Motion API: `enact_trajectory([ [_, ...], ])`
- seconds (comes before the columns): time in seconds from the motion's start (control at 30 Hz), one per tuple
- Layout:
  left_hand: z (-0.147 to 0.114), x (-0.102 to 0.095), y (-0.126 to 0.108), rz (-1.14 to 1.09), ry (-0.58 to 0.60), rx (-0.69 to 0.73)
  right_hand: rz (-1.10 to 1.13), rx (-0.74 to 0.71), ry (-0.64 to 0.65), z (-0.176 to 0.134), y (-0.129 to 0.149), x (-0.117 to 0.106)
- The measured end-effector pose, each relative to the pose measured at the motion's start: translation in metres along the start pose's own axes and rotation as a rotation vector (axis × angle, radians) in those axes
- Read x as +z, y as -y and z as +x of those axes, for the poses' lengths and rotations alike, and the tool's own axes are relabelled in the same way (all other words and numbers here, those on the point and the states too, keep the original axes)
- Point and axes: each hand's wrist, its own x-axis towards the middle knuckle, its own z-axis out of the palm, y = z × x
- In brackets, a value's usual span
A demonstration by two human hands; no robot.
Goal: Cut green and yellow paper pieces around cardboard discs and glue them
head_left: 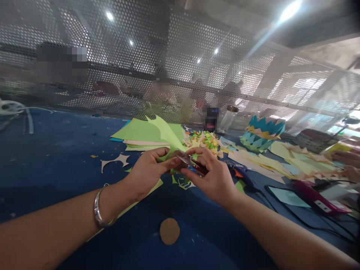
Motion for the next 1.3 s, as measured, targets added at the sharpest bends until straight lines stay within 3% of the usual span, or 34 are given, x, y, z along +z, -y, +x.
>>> enact_trajectory([
  [0.33, 0.002, -0.005, 0.004, 0.049, -0.032, 0.029, 0.071, -0.007, 0.011, 0.001, 0.000, -0.003],
  [0.47, 0.006, -0.012, 0.003, 0.134, -0.099, 0.088, 0.207, 0.051, 0.089, 0.003, -0.001, -0.010],
  [0.73, 0.008, -0.017, 0.005, 0.098, -0.107, 0.134, 0.304, 0.173, 0.213, 0.010, -0.014, -0.012],
  [1.07, 0.004, -0.014, 0.003, 0.137, 0.066, 0.101, 0.412, 0.227, 0.279, 0.011, -0.010, -0.013],
  [1.3, 0.002, -0.014, 0.000, 0.150, 0.049, 0.130, 0.424, 0.254, 0.285, 0.013, -0.009, -0.015],
])
